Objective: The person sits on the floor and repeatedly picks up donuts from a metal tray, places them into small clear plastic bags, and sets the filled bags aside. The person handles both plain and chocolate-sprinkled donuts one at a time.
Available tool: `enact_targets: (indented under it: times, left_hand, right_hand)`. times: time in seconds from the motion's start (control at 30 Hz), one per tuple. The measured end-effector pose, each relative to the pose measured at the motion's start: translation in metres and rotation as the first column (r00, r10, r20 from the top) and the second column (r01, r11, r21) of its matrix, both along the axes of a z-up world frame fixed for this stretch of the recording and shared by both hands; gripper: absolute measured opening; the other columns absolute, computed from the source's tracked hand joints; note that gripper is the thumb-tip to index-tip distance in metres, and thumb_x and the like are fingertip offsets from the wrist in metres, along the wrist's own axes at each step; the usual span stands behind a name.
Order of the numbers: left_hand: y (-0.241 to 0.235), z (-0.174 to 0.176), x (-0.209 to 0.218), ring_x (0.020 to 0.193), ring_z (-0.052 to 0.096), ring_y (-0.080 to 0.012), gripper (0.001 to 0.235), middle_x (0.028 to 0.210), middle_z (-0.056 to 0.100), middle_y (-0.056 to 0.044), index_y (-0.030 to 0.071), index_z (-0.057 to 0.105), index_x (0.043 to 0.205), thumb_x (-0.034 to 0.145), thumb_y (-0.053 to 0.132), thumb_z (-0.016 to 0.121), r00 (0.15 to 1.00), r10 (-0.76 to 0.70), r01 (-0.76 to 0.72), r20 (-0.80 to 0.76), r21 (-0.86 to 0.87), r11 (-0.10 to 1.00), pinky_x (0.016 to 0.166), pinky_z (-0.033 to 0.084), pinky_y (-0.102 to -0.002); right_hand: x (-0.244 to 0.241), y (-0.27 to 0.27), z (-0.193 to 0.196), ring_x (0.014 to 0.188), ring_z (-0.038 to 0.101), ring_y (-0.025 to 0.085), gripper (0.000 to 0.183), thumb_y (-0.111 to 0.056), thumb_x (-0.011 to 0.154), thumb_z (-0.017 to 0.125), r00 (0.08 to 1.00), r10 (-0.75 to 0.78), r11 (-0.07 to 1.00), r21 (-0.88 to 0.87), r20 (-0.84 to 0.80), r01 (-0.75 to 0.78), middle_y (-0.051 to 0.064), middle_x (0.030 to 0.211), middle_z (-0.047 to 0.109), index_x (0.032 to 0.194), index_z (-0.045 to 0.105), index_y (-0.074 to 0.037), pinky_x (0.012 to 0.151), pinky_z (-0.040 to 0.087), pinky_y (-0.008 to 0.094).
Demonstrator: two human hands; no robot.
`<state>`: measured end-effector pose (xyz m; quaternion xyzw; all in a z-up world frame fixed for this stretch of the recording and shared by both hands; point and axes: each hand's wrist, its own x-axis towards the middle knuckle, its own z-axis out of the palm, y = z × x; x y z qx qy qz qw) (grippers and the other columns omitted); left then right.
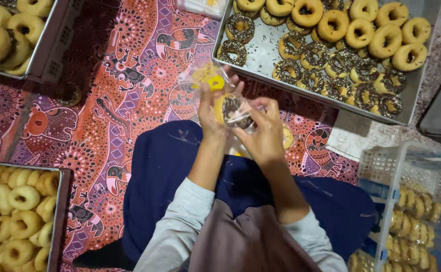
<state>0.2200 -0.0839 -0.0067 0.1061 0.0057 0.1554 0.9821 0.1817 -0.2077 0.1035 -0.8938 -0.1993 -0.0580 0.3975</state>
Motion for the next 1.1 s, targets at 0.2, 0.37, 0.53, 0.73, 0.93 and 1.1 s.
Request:
enact_targets:
  times: [0.2, 0.37, 0.53, 0.73, 0.93, 1.1]
  left_hand:
    - [-0.03, 0.002, -0.036, 0.136, 0.055, -0.0294, 0.07, 0.146, 0.054, -0.02, -0.004, 0.038, 0.161, 0.11, 0.038, 0.063, 0.956, -0.294, 0.287, 0.016, 0.182, 0.941, 0.122, 0.04, -0.051]
    - [-0.003, 0.027, -0.084, 0.149, 0.028, -0.0389, 0.081, 0.153, 0.037, -0.026, -0.002, 0.032, 0.155, 0.102, 0.053, 0.058, 0.87, 0.437, -0.254, 0.23, 0.967, -0.003, 0.128, 0.015, -0.052]
    - [0.047, 0.037, -0.126, 0.135, 0.058, -0.0323, 0.054, 0.135, 0.067, -0.017, 0.005, 0.062, 0.135, 0.088, 0.026, 0.079, 0.888, 0.178, -0.302, 0.423, 0.832, -0.466, 0.121, 0.028, -0.056]
    - [0.067, 0.05, -0.161, 0.112, 0.074, -0.0303, 0.02, 0.113, 0.075, -0.015, 0.0, 0.073, 0.108, 0.088, -0.001, 0.078, 0.868, 0.373, -0.248, 0.328, 0.937, -0.247, 0.106, 0.058, -0.045]
    - [0.077, 0.043, -0.201, 0.101, 0.076, -0.0257, 0.007, 0.106, 0.077, -0.016, -0.003, 0.074, 0.102, 0.095, -0.002, 0.072, 0.834, 0.541, -0.078, 0.111, 0.993, -0.083, 0.095, 0.06, -0.035]
    - [0.083, 0.012, -0.21, 0.098, 0.072, -0.0145, 0.007, 0.105, 0.075, -0.013, -0.002, 0.063, 0.109, 0.106, 0.003, 0.06, 0.831, 0.488, -0.02, -0.267, 0.862, 0.506, 0.092, 0.059, -0.03]
  right_hand:
    - [0.011, 0.02, -0.014, 0.127, 0.053, 0.039, 0.053, -0.016, 0.071, 0.081, 0.904, -0.083, 0.986, -0.096, 0.419, 0.135, 0.023, 0.144, 0.051, 0.122, 0.071, -0.007, 0.108, 0.043, 0.045]
    - [0.022, -0.001, -0.021, 0.138, 0.057, 0.032, 0.059, -0.015, 0.083, 0.072, 0.994, 0.1, 0.986, 0.135, -0.045, -0.094, 0.016, 0.148, 0.057, 0.139, 0.06, 0.001, 0.12, 0.043, 0.037]
    - [0.005, -0.022, -0.03, 0.14, 0.052, 0.035, 0.051, -0.009, 0.091, 0.064, 0.807, 0.483, 0.871, 0.277, -0.339, -0.405, 0.021, 0.158, 0.049, 0.141, 0.058, 0.0, 0.114, 0.041, 0.04]
    - [-0.014, 0.009, -0.014, 0.105, 0.072, 0.025, 0.043, -0.019, 0.091, 0.071, 0.804, 0.454, 0.88, 0.054, -0.385, -0.471, 0.017, 0.114, 0.075, 0.132, 0.068, -0.007, 0.093, 0.054, 0.036]
    - [-0.028, 0.043, 0.005, 0.08, 0.079, 0.022, 0.031, -0.03, 0.088, 0.078, 0.749, 0.432, 0.854, -0.04, -0.502, -0.519, 0.012, 0.092, 0.079, 0.113, 0.079, -0.01, 0.072, 0.058, 0.035]
    - [-0.059, 0.056, 0.001, 0.075, 0.076, 0.026, 0.025, -0.029, 0.089, 0.08, 0.883, 0.468, 0.876, -0.138, 0.009, -0.463, 0.012, 0.086, 0.077, 0.103, 0.078, -0.008, 0.062, 0.058, 0.037]
